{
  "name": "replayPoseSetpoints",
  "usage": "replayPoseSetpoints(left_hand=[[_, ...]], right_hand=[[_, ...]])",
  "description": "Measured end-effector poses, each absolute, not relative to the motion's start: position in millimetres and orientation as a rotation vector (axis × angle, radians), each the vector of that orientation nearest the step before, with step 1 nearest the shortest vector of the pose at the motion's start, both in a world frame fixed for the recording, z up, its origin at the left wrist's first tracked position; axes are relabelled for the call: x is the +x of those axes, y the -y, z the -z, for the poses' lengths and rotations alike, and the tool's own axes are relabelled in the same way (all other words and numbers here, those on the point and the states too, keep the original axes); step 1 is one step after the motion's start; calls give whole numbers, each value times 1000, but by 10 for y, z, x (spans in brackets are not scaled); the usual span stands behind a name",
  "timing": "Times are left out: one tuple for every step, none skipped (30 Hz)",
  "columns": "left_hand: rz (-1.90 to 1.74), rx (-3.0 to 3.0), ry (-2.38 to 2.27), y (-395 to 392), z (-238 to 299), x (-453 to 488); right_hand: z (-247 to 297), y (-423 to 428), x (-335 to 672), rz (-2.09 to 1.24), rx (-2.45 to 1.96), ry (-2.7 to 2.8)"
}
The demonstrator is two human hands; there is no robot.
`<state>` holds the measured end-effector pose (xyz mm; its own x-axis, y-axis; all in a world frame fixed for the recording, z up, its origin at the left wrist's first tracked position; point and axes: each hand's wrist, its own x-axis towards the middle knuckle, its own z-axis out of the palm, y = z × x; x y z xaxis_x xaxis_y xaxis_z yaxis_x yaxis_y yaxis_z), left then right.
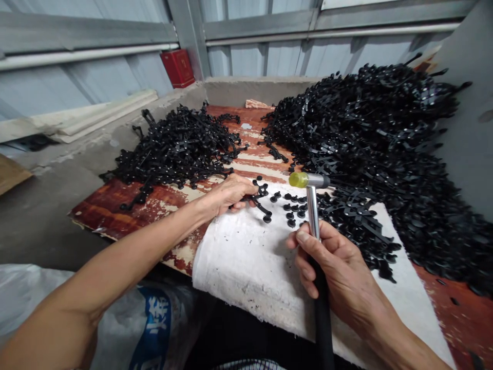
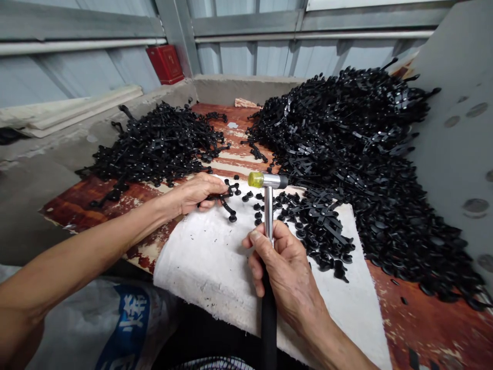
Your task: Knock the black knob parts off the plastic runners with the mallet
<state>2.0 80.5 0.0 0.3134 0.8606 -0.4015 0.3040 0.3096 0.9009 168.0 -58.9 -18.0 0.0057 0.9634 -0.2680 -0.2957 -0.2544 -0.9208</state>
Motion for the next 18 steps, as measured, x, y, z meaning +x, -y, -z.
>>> replayPoseSetpoints(left_hand=[[-531, 1250, -1248, -807, 0, 22], [-529, 1249, -1250, -809, -1, 23], [-526, 1247, -1252, -810, -2, 25], [-524, 1244, -1254, -810, -4, 27], [-524, 1242, -1256, -810, -6, 29], [-523, 1241, -1258, -809, -9, 32], [-524, 1239, -1260, -808, -11, 34], [-523, 1237, -1265, -807, -14, 37], [-523, 1235, -1269, -806, -16, 40], [-523, 1233, -1274, -806, -18, 42], [-522, 1230, -1280, -806, -18, 44], [-523, 1227, -1284, -807, -17, 44], [-526, 1225, -1285, -808, -15, 42], [-528, 1220, -1283, -810, -12, 39], [-528, 1212, -1278, -813, -8, 36], [-527, 1203, -1273, -815, -6, 31], [-526, 1195, -1267, -817, -4, 27], [-524, 1186, -1264, -819, -3, 22]], right_hand=[[182, 589, 1681, -1493, -1189, 816], [182, 588, 1682, -1495, -1189, 817], [182, 587, 1682, -1498, -1191, 817], [180, 586, 1682, -1499, -1189, 817], [178, 585, 1682, -1501, -1188, 817], [175, 585, 1682, -1501, -1189, 816], [171, 584, 1682, -1499, -1189, 817], [169, 584, 1682, -1498, -1190, 818], [167, 584, 1683, -1498, -1192, 818], [167, 583, 1684, -1499, -1195, 816], [169, 583, 1685, -1498, -1199, 812], [172, 582, 1686, -1499, -1202, 810], [177, 582, 1688, -1498, -1202, 808], [182, 583, 1691, -1499, -1202, 806], [187, 584, 1693, -1500, -1199, 806], [191, 586, 1696, -1501, -1194, 808], [193, 588, 1698, -1503, -1191, 810], [193, 591, 1700, -1504, -1189, 811]])
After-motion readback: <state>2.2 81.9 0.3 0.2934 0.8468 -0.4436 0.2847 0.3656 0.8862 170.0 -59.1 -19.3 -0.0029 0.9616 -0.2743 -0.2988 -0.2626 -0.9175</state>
